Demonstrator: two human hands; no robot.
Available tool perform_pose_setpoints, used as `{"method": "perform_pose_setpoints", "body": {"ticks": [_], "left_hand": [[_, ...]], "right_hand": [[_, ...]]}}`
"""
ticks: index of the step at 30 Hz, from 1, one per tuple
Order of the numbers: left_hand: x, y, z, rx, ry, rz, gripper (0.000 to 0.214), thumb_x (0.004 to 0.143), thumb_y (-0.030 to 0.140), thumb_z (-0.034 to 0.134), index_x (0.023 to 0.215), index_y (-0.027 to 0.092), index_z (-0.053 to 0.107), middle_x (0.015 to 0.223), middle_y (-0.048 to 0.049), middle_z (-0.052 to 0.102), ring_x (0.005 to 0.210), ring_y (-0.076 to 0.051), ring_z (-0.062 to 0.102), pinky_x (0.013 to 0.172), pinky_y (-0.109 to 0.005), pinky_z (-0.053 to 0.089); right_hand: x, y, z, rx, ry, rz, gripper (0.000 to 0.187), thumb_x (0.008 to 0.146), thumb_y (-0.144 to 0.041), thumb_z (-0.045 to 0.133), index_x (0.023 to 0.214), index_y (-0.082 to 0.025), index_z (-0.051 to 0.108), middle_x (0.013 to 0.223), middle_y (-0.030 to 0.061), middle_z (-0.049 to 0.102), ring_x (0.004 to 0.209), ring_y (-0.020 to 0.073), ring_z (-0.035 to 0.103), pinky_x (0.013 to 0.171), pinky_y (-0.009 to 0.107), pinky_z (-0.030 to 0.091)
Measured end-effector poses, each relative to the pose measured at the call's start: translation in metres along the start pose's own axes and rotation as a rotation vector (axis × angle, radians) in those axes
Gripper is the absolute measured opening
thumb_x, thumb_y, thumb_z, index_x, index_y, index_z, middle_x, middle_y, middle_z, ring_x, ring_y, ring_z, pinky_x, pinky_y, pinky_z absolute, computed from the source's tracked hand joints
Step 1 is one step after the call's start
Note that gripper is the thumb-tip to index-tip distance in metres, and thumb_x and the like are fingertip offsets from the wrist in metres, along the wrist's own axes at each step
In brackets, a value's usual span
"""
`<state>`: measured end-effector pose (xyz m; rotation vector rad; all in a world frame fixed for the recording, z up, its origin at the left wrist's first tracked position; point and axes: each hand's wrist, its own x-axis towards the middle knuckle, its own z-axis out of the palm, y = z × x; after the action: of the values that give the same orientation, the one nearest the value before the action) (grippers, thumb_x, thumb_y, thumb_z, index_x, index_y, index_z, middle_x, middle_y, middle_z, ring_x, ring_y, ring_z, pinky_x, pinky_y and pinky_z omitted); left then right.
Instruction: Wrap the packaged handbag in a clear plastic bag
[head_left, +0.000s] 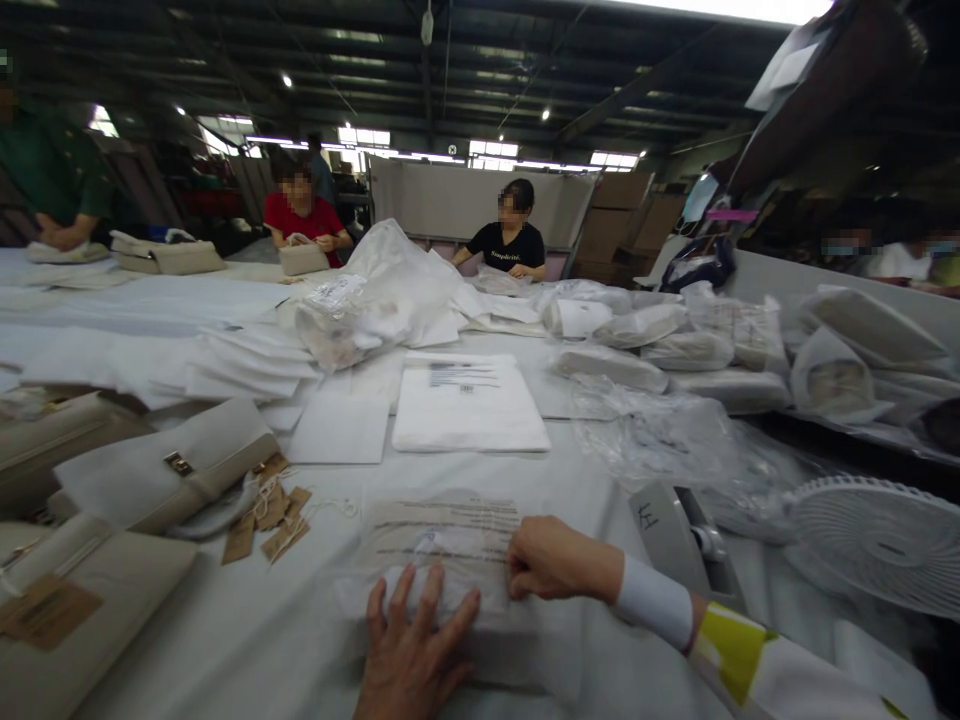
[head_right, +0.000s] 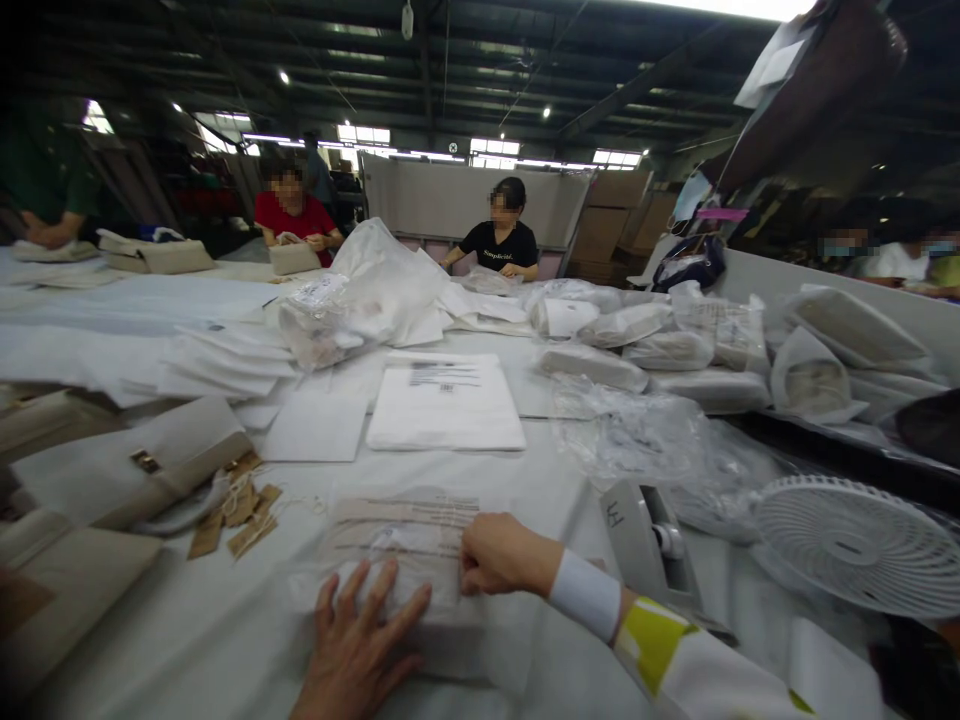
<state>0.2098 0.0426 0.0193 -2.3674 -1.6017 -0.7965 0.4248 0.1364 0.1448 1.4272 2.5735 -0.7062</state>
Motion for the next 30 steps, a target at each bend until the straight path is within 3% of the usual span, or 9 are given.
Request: {"method": "perform_pose_setpoints", "body": {"ticks": [4,8,12,14,17,19,23,27,30], "left_hand": [[0.001,-0.002,0.000,0.003,0.005,0.010,0.074,0.064,0.075,0.067,0.131,0.056,0.042,0.130,0.0007,0.060,0.122,-0.035,0.044,0.110,-0.059,0.016],[0.002,-0.005,-0.002,0.041,0.007,0.059,0.074,0.065,0.076,0.064,0.132,0.055,0.042,0.130,0.0010,0.059,0.122,-0.034,0.043,0.110,-0.057,0.015],[0.005,-0.004,-0.004,0.064,0.027,0.081,0.075,0.064,0.078,0.062,0.133,0.055,0.042,0.130,0.0007,0.060,0.121,-0.034,0.043,0.110,-0.057,0.014],[0.008,-0.005,-0.005,0.047,0.050,0.062,0.077,0.062,0.078,0.064,0.132,0.055,0.042,0.129,0.0010,0.060,0.121,-0.034,0.043,0.111,-0.057,0.011],[0.009,-0.018,-0.008,0.074,0.034,0.147,0.074,0.069,0.076,0.060,0.136,0.051,0.040,0.132,0.0024,0.059,0.122,-0.031,0.043,0.114,-0.053,0.004],[0.004,-0.037,-0.009,0.088,0.038,0.173,0.066,0.076,0.072,0.057,0.135,0.046,0.044,0.134,0.0023,0.059,0.123,-0.027,0.044,0.116,-0.050,0.003],[-0.016,-0.081,-0.007,0.091,0.110,0.055,0.050,0.080,0.058,0.064,0.125,0.037,0.057,0.130,-0.0010,0.063,0.122,-0.023,0.048,0.116,-0.044,0.014],[-0.039,-0.106,0.003,0.158,0.043,0.097,0.053,0.087,0.027,0.060,0.137,0.035,0.044,0.138,-0.0046,0.056,0.125,-0.023,0.049,0.107,-0.041,0.032],[-0.049,-0.117,0.018,0.130,0.085,0.156,0.061,0.088,0.025,0.056,0.145,0.033,0.033,0.137,-0.0082,0.055,0.121,-0.025,0.052,0.097,-0.039,0.044]], "right_hand": [[0.006,0.011,0.004,-0.017,0.047,0.094,0.009,0.061,-0.030,0.083,0.064,-0.029,0.074,0.055,-0.0024,0.067,0.052,0.0172,0.058,0.050,0.026,0.033],[0.008,0.044,0.006,-0.077,0.213,0.259,0.030,0.053,-0.042,0.089,0.072,-0.024,0.072,0.064,0.0023,0.069,0.065,0.0246,0.063,0.055,0.028,0.034],[-0.003,0.046,0.014,-0.107,0.398,0.360,0.022,0.086,-0.039,0.064,0.075,-0.020,0.064,0.071,0.0058,0.068,0.067,0.0232,0.063,0.061,0.031,0.041],[-0.011,0.026,0.032,-0.081,0.454,0.239,0.023,0.093,-0.037,0.053,0.081,-0.020,0.062,0.078,0.0056,0.068,0.075,0.0212,0.063,0.069,0.032,0.046],[-0.019,-0.008,0.072,-0.023,0.527,-0.189,0.014,0.094,-0.027,0.048,0.086,-0.022,0.058,0.086,0.0043,0.065,0.084,0.0193,0.061,0.077,0.031,0.050],[-0.018,-0.021,0.097,-0.002,0.675,-0.350,0.015,0.095,-0.022,0.043,0.086,-0.021,0.054,0.086,0.0054,0.062,0.082,0.0193,0.059,0.074,0.032,0.051],[-0.013,-0.021,0.125,0.004,0.869,-0.374,0.010,0.095,-0.020,0.046,0.088,-0.020,0.053,0.089,0.0065,0.062,0.084,0.0186,0.059,0.075,0.031,0.053],[-0.024,-0.018,0.129,0.043,0.896,-0.354,0.007,0.094,-0.018,0.049,0.093,-0.021,0.056,0.094,0.0065,0.066,0.090,0.0180,0.062,0.081,0.030,0.055],[-0.052,0.003,0.120,0.170,0.848,-0.203,0.014,0.092,-0.026,0.053,0.103,-0.024,0.061,0.109,0.0066,0.069,0.105,0.0184,0.062,0.093,0.033,0.053]]}}
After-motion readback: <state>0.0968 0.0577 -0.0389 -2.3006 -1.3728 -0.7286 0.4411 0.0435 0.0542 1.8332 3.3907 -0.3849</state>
